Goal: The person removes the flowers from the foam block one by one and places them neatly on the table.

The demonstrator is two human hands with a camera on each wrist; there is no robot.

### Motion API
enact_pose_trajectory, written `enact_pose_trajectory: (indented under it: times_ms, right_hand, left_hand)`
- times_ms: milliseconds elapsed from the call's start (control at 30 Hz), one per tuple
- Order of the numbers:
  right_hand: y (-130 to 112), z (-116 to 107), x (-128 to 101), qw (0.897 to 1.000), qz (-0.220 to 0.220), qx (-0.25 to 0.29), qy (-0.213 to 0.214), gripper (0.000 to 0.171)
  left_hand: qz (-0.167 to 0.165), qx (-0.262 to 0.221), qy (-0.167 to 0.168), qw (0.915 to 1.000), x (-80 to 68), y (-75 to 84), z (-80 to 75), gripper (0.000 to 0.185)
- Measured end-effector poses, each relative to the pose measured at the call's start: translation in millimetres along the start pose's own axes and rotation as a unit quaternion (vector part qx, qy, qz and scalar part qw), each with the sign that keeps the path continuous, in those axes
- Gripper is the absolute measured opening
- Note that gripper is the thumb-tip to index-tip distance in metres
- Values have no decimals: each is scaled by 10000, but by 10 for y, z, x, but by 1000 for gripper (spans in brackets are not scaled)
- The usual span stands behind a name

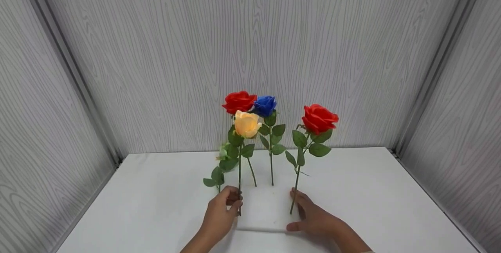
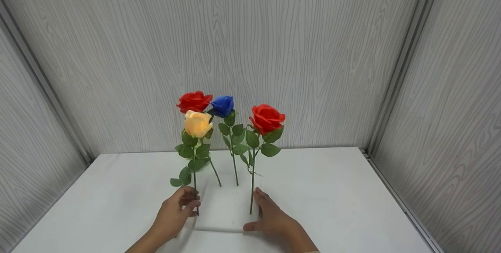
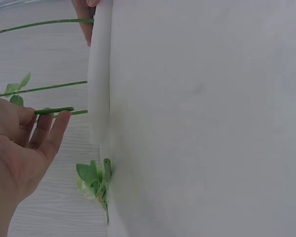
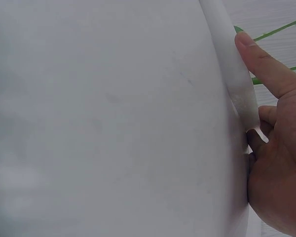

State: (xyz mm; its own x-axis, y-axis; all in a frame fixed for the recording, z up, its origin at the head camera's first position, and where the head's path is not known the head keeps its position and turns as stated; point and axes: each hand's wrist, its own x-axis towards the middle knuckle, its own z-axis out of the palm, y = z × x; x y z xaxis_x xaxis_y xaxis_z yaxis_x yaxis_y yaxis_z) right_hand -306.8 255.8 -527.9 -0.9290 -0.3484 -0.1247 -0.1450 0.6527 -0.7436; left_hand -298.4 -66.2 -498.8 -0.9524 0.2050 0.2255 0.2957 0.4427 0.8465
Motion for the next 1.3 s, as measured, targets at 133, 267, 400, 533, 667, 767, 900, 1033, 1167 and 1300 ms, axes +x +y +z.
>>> enact_pose_trajectory:
  times_ms: [133, 267, 400, 533, 667, 767, 900, 1033, 1167, 1300]
  right_hand:
    - [6, 3, -7, 10000, -55, 15, -31, 116]
    - [-2, 5, -12, 10000, -35, -32, -8, 115]
    - [-13, 2, -14, 10000, -16, 50, 11, 116]
    - [-13, 8, -15, 10000, 51, 41, 43, 116]
    - [-6, 13, -13, 9999, 119, -4, 47, 117]
    - [-5, 7, -11, 9999, 98, -29, 34, 117]
    - [-6, 0, 3, 9999, 123, -99, 46, 118]
    - [4, 7, 26, 9999, 167, 40, -7, 119]
    - [17, 19, 46, 9994, 272, 186, -43, 121]
    - [25, 15, 55, 9995, 284, 157, -48, 122]
  left_hand:
    - [-161, -43, -82, 9998, -19, -14, -41, 23]
    - [-237, -25, -132, 9996, -45, -15, -95, 24]
    - [-378, -112, -152, 9991, -69, -18, -142, 26]
    - [-418, -218, -141, 9988, -100, -40, -180, 27]
    - [-442, -146, -130, 9988, -124, -76, -226, 29]
    - [-454, -103, -69, 9989, -133, -101, -276, 32]
    - [-594, -69, 36, 9982, -138, -132, -345, 35]
    - [-749, -40, 126, 9971, -149, -162, -407, 37]
    - [-830, 40, 252, 9962, -163, -199, -459, 39]
    - [-895, 67, 333, 9954, -172, -248, -509, 39]
